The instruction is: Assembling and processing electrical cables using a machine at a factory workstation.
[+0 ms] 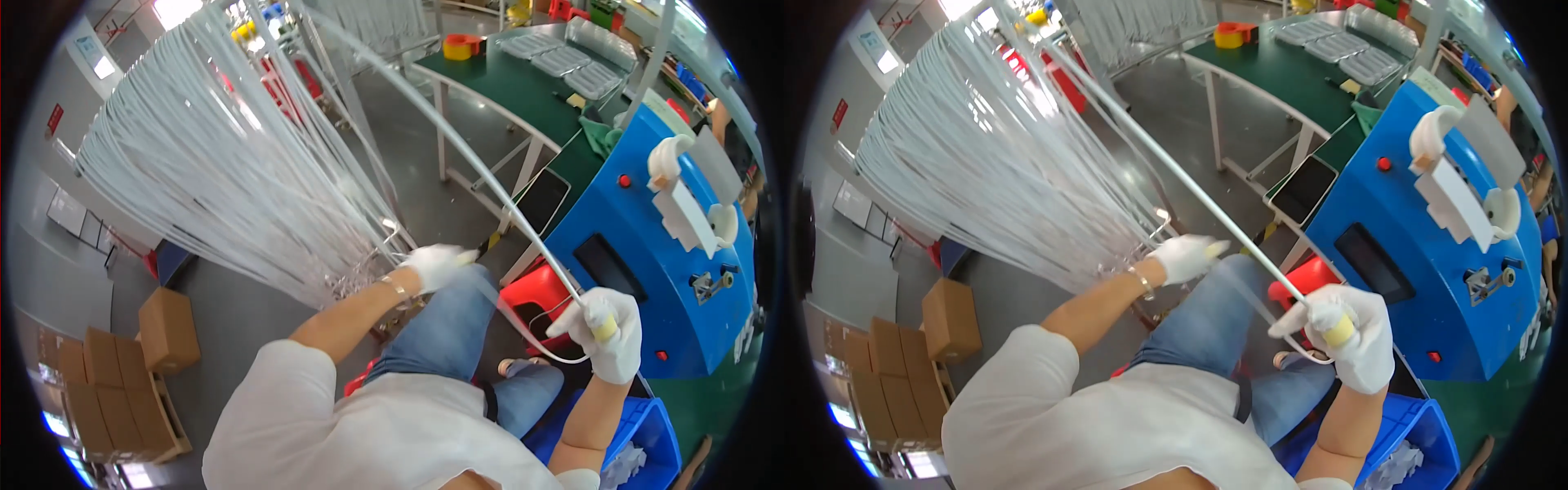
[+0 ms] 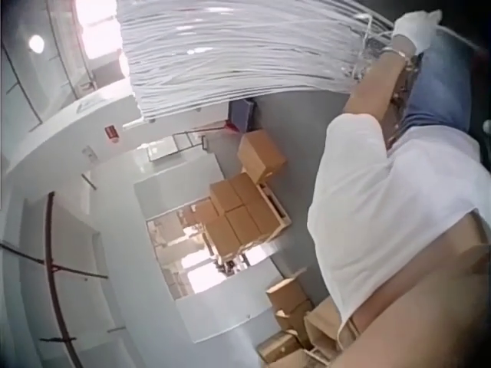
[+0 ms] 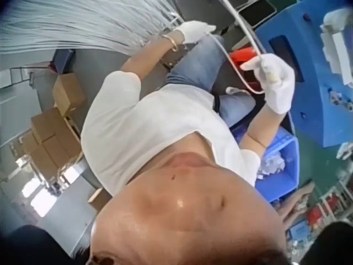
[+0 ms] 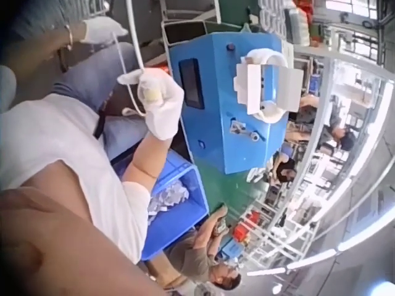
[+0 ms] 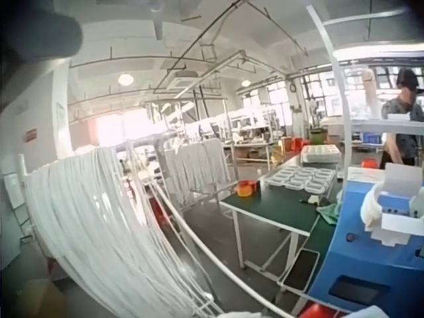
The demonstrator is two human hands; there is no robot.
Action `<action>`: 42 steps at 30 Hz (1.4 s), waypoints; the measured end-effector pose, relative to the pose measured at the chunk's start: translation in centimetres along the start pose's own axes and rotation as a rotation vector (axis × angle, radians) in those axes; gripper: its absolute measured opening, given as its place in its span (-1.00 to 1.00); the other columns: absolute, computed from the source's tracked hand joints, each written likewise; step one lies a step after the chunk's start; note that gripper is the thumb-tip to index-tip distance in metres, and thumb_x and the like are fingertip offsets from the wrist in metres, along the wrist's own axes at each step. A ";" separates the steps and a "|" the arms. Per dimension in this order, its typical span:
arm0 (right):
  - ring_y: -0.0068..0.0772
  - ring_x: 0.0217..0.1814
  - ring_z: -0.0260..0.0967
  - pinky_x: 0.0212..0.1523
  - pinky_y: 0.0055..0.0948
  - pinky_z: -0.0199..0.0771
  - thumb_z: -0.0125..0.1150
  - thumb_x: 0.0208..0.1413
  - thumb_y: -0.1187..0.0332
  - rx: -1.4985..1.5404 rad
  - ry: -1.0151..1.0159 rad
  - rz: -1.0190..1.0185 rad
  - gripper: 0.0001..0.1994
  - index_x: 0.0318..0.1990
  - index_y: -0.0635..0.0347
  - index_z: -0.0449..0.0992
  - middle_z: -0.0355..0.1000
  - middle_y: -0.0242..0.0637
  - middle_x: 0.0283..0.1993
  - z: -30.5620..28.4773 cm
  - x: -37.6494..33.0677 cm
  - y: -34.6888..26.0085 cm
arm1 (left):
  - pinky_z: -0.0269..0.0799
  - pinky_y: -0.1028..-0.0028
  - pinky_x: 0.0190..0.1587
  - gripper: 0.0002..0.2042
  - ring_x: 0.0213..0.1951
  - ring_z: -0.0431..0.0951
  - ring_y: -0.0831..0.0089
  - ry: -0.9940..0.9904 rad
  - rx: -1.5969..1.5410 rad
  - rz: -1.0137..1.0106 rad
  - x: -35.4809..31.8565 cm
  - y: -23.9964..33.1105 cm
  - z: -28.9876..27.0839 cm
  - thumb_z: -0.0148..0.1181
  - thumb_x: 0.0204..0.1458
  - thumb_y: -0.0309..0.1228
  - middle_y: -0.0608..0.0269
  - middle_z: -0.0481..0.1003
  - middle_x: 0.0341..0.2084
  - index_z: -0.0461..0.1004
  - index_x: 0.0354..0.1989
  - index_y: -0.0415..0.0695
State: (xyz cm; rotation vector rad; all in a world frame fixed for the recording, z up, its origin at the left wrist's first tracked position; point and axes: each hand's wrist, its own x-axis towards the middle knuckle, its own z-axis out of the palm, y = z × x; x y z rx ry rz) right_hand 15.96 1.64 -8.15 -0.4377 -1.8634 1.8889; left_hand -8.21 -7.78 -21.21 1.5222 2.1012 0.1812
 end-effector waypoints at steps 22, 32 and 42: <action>-0.65 -0.78 0.10 -0.79 -0.67 0.01 0.25 0.03 0.18 -0.008 0.340 0.252 -0.67 -0.38 0.35 0.47 0.31 -0.32 -0.64 -10.6 -17.7 8.1 | 0.33 0.60 -0.47 -0.46 -0.51 0.44 0.54 -0.062 -1.055 0.817 -0.5 12.8 -5.2 0.41 -0.17 -0.18 0.22 0.53 -0.48 0.47 -0.04 -0.25; -0.62 -0.88 -0.21 -0.68 -0.54 0.16 -0.34 0.15 -0.28 1.318 0.976 0.165 -0.20 -0.08 0.44 0.45 -0.08 -0.51 -0.90 -12.6 -28.0 18.6 | 0.33 0.52 -0.41 -0.76 -0.41 0.39 0.53 0.096 -1.644 1.041 -0.6 -3.1 -9.0 -0.04 0.18 -0.21 0.22 0.41 -0.33 0.39 -0.21 -0.13; -0.22 0.03 0.38 0.06 -0.40 0.33 0.06 0.12 0.46 -0.717 1.019 0.147 -0.73 -0.02 0.21 0.48 0.43 -0.13 -0.01 -8.6 -13.9 12.4 | 0.36 0.60 -0.56 -0.87 -0.58 0.41 0.50 -0.111 -1.439 0.957 -1.5 5.1 -6.4 0.01 0.13 -0.41 0.26 0.43 -0.58 0.35 -0.36 -0.23</action>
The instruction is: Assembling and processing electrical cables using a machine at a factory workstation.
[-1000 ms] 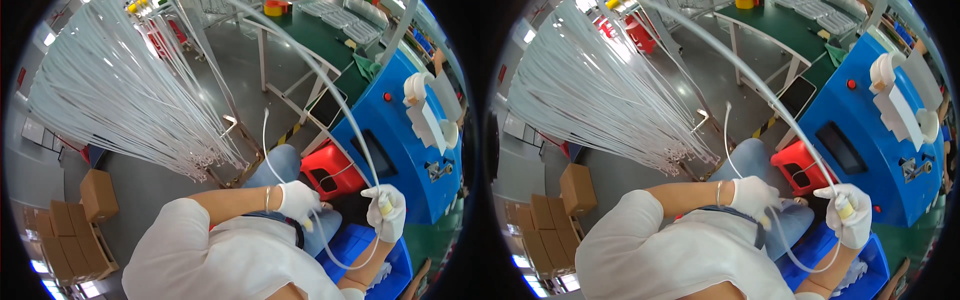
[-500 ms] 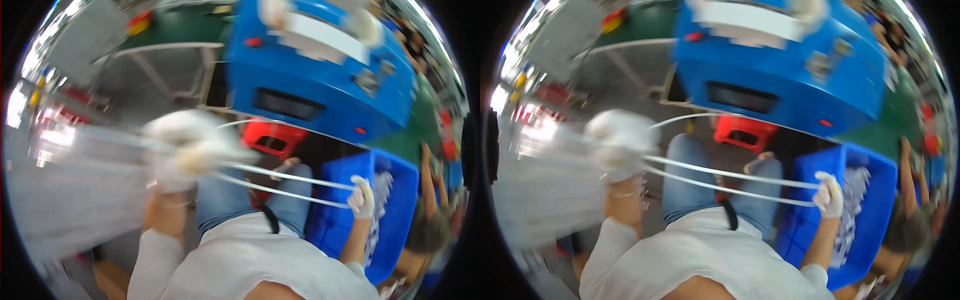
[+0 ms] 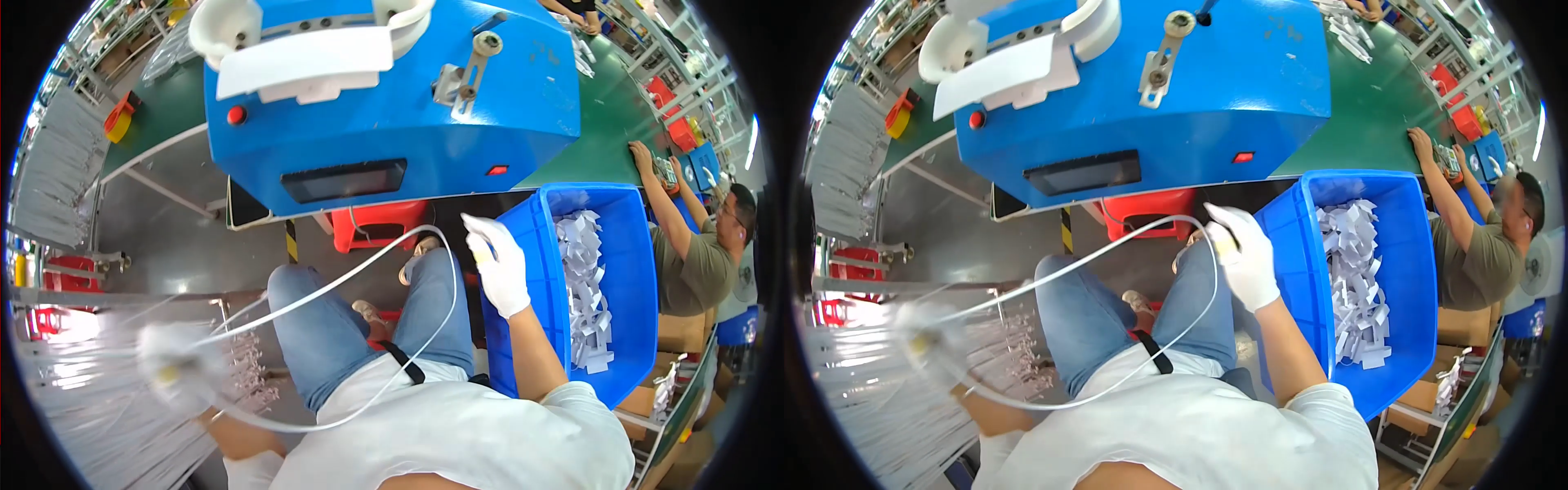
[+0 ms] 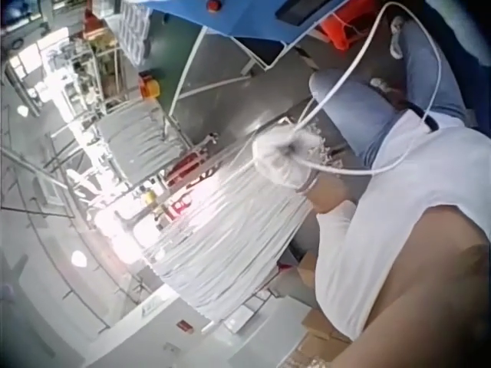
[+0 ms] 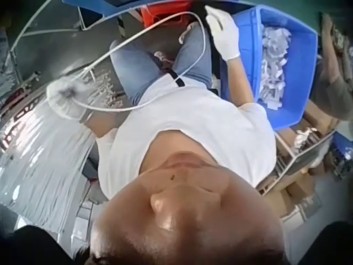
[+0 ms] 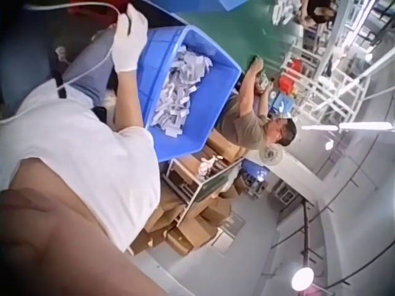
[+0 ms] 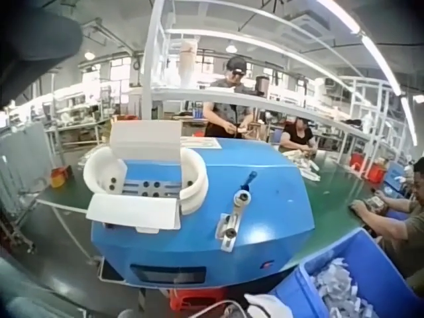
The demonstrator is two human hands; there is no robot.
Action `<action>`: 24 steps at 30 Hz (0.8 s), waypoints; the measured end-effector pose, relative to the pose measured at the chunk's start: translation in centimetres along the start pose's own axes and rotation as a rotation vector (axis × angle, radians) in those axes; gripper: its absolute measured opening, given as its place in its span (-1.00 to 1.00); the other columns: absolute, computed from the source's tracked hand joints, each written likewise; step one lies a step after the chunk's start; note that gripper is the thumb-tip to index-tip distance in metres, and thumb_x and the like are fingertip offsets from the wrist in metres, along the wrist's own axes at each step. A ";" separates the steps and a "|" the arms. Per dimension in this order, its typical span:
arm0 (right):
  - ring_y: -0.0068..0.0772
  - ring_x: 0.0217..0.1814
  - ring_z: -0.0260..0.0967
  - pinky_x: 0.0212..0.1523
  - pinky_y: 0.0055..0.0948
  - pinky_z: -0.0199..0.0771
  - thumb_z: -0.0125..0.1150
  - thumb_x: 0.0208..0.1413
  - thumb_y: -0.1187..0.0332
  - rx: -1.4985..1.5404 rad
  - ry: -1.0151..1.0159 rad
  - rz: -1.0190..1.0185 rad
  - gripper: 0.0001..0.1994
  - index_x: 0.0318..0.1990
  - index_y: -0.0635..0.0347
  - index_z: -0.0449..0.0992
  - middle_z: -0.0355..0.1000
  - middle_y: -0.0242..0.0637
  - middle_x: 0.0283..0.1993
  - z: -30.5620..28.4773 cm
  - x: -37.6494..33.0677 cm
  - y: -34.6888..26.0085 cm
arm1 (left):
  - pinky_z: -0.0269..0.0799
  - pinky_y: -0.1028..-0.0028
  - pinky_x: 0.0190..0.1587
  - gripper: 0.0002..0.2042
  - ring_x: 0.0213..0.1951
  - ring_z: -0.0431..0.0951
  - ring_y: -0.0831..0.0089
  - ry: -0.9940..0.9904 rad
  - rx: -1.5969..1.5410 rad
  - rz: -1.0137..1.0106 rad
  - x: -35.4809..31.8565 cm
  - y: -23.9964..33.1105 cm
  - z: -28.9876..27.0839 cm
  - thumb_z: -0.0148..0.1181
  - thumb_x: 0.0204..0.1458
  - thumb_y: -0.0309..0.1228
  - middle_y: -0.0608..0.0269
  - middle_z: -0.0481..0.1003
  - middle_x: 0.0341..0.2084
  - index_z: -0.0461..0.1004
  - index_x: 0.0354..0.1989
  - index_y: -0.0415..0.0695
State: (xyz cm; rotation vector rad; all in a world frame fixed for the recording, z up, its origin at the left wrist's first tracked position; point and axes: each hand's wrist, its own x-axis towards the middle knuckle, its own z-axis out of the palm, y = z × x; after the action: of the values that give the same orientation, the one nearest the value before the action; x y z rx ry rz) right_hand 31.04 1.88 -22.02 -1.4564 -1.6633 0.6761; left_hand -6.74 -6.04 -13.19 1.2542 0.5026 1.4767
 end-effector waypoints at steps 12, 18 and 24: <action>-0.48 -0.36 0.40 -0.30 -0.52 0.40 0.05 0.18 0.29 0.234 -0.440 0.062 -0.75 -0.27 0.32 0.54 0.48 -0.25 -0.38 -1.4 0.6 -3.8 | 0.07 0.62 -0.79 -0.70 -0.80 0.07 0.75 0.543 -0.380 0.128 -0.5 -2.2 -2.9 -0.11 0.23 -0.15 0.52 0.14 -0.78 0.34 -0.38 -0.12; -0.63 -0.54 0.25 -0.52 -0.64 0.21 0.16 0.13 0.19 0.463 -0.619 0.191 -0.69 -0.23 0.32 0.57 0.40 -0.34 -0.45 -1.4 1.5 -9.6 | 0.23 0.63 -0.64 -0.68 -0.64 0.43 0.57 0.306 0.036 -0.190 3.3 -4.6 4.2 0.02 0.18 -0.22 0.20 0.46 -0.61 0.49 -0.30 -0.28; -0.57 -0.44 0.30 -0.41 -0.56 0.29 0.21 0.06 0.39 -0.016 -0.315 -0.012 -0.87 -0.41 0.28 0.54 0.40 -0.33 -0.47 -5.6 3.9 -9.3 | 0.01 0.77 -0.75 -0.73 -0.77 0.15 0.77 0.418 0.022 -0.274 9.5 -3.2 5.4 0.12 0.12 -0.28 0.36 0.36 -0.71 0.44 -0.27 -0.30</action>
State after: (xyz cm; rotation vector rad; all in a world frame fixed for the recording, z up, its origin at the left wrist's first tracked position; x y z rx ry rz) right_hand 30.64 3.29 -10.55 -1.4033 -1.9171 0.9250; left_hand 0.76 1.86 -9.84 0.8491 0.9317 1.4999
